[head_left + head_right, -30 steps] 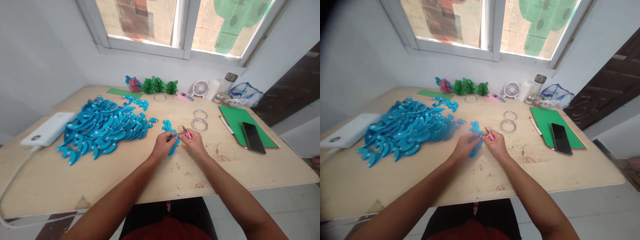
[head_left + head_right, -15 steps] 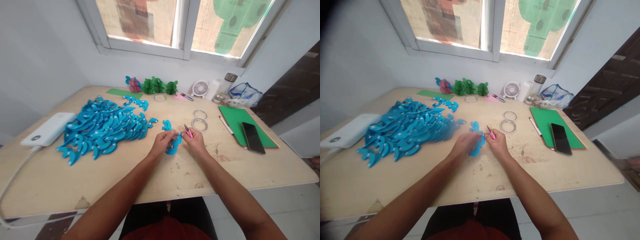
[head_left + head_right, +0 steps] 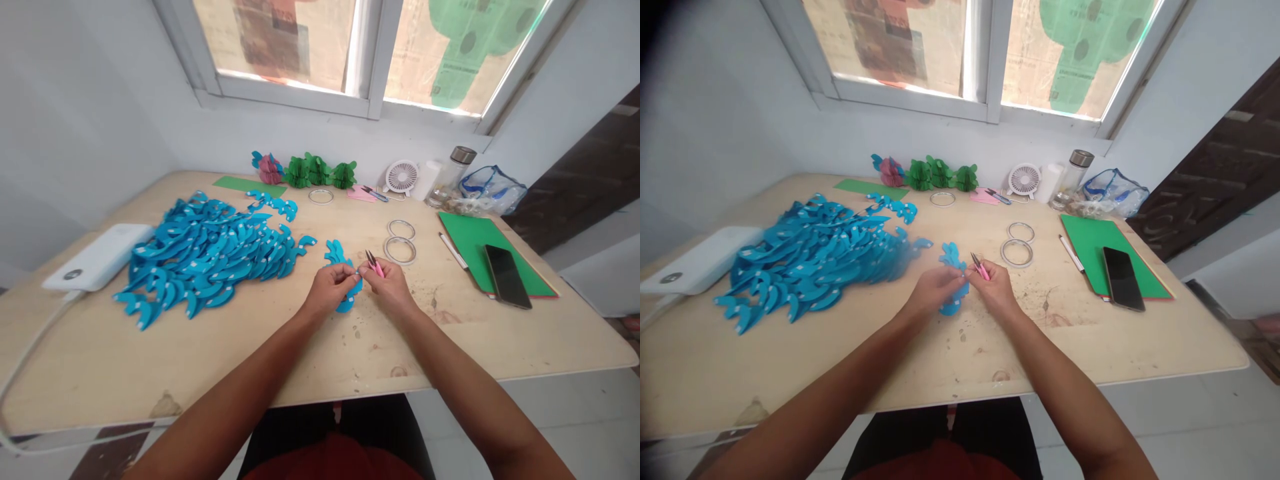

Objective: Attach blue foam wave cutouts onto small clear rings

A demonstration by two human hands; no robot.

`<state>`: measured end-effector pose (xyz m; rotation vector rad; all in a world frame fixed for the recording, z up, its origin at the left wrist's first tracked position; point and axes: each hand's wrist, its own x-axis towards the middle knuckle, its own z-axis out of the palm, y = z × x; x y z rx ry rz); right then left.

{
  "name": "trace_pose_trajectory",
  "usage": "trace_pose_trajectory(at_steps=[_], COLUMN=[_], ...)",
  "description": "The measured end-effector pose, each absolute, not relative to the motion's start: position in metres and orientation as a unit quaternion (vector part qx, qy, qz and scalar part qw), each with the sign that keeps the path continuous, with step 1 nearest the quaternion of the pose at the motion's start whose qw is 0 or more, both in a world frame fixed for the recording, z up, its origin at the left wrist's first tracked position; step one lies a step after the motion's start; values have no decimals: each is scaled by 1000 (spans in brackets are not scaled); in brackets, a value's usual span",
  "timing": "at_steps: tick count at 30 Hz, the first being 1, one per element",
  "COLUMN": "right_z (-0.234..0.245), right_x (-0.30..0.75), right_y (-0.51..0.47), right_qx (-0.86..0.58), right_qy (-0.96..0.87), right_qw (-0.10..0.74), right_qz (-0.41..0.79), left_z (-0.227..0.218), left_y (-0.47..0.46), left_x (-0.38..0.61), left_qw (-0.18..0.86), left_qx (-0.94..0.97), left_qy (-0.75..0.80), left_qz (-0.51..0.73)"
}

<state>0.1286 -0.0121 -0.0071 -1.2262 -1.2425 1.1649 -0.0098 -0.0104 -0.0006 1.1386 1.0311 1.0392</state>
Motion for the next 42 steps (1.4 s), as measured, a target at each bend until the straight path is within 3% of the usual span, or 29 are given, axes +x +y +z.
trace_pose_trajectory(at_steps=[12, 19, 24, 29, 34, 42], right_z=[-4, -7, -10, -12, -14, -13], right_x=[130, 130, 129, 131, 132, 132], right_y=[-13, -12, -10, -12, -13, -15], right_qx=[-515, -470, -457, -467, -443, -445], right_qy=[-558, -489, -488, -621, -776, -826], right_qw=[531, 543, 558, 533, 435, 346], right_qz=[377, 495, 492, 334, 109, 17], left_z=[6, 3, -9, -11, -5, 4], left_y=[-10, -5, 0, 1, 0, -4], left_x=[-11, -13, -14, -16, -16, -17], left_qw=[571, 575, 544, 535, 553, 579], left_qx=[534, 449, 412, 406, 417, 402], left_qy=[449, 490, 491, 468, 437, 426], left_qz=[432, 478, 542, 574, 574, 567])
